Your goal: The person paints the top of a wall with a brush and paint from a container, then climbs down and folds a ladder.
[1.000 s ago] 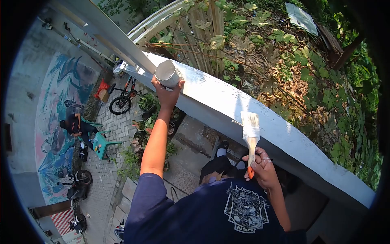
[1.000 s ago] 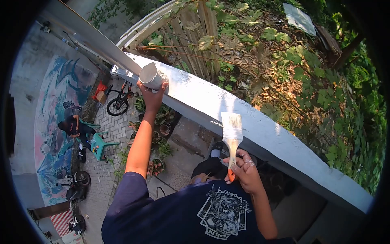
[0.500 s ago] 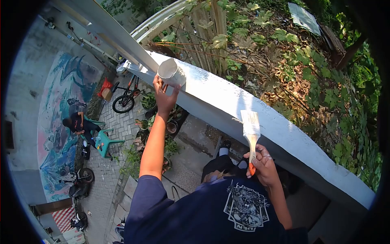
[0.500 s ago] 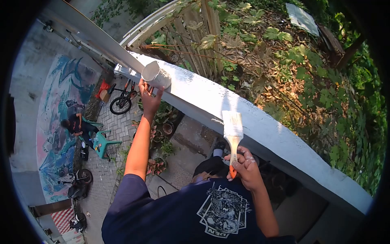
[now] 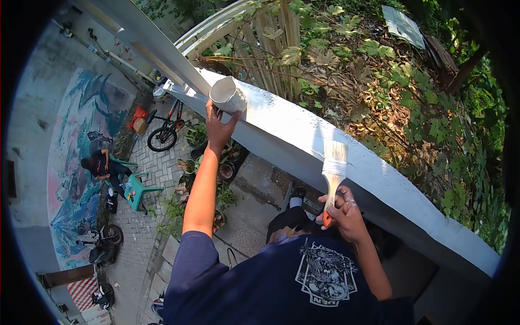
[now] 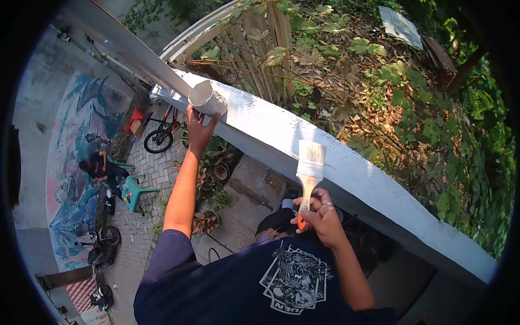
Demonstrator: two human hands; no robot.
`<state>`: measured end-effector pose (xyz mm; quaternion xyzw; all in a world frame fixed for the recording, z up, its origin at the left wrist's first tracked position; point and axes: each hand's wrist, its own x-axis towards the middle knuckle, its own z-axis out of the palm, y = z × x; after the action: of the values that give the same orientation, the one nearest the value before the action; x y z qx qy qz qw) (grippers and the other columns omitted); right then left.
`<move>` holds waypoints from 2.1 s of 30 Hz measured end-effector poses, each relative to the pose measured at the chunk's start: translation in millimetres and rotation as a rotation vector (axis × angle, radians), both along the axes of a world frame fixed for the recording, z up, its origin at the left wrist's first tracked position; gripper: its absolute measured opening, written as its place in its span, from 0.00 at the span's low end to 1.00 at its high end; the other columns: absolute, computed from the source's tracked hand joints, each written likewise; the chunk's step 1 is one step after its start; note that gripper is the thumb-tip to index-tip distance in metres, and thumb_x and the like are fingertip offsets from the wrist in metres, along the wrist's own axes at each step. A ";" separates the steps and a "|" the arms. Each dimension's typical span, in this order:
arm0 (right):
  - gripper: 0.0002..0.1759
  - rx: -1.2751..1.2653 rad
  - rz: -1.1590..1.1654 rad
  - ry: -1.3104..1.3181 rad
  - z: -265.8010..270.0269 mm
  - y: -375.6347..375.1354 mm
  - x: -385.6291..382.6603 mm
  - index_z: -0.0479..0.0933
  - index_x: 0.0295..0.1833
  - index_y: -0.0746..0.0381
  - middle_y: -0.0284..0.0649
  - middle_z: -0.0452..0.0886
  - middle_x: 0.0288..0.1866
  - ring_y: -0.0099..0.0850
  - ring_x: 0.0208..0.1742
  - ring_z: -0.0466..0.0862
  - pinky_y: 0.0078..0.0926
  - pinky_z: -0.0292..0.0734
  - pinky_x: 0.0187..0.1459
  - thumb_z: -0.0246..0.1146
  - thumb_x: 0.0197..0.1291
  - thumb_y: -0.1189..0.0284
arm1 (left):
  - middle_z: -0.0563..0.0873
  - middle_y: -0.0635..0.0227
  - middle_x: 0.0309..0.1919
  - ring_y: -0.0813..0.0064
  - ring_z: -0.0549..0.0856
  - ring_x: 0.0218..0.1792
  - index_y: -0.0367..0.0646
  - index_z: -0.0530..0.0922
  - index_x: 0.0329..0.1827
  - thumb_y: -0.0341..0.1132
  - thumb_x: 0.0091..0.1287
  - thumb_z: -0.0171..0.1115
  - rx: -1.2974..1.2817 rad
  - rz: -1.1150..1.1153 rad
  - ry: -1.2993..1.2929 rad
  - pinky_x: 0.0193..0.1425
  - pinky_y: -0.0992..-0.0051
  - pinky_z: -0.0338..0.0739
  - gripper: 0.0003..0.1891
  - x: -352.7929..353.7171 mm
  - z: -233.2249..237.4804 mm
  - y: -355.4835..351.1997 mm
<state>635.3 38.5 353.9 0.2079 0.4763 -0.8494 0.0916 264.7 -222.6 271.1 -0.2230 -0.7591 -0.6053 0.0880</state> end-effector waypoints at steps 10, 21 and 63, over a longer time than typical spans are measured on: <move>0.30 -0.068 -0.077 0.098 -11.9 -45.4 -81.7 0.53 0.72 0.65 0.52 0.74 0.67 0.34 0.55 0.85 0.32 0.90 0.47 0.57 0.69 0.82 | 0.84 0.63 0.42 0.77 0.86 0.40 0.37 0.66 0.64 0.43 0.78 0.60 0.155 -0.004 -0.567 0.45 0.78 0.83 0.22 115.5 50.3 17.0; 0.30 0.091 -0.048 0.246 -35.9 -70.7 -154.3 0.62 0.66 0.67 0.47 0.81 0.59 0.28 0.54 0.83 0.30 0.79 0.58 0.68 0.64 0.73 | 0.86 0.67 0.34 0.80 0.86 0.34 0.35 0.78 0.52 0.40 0.79 0.58 0.092 -0.348 -0.790 0.42 0.80 0.84 0.14 178.7 65.7 21.8; 0.19 0.310 -0.132 -1.298 -305.4 -92.8 445.4 0.81 0.53 0.63 0.45 0.86 0.34 0.36 0.31 0.87 0.36 0.83 0.32 0.66 0.64 0.61 | 0.64 0.82 0.23 0.90 0.59 0.24 0.44 0.66 0.29 0.38 0.79 0.58 -0.162 0.050 -0.070 0.26 0.80 0.52 0.18 188.4 66.6 73.8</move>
<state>1080.7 -54.3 48.5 0.7160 0.4274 -0.4778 0.2762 453.1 -148.8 337.7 -0.1891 -0.8135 -0.5469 0.0581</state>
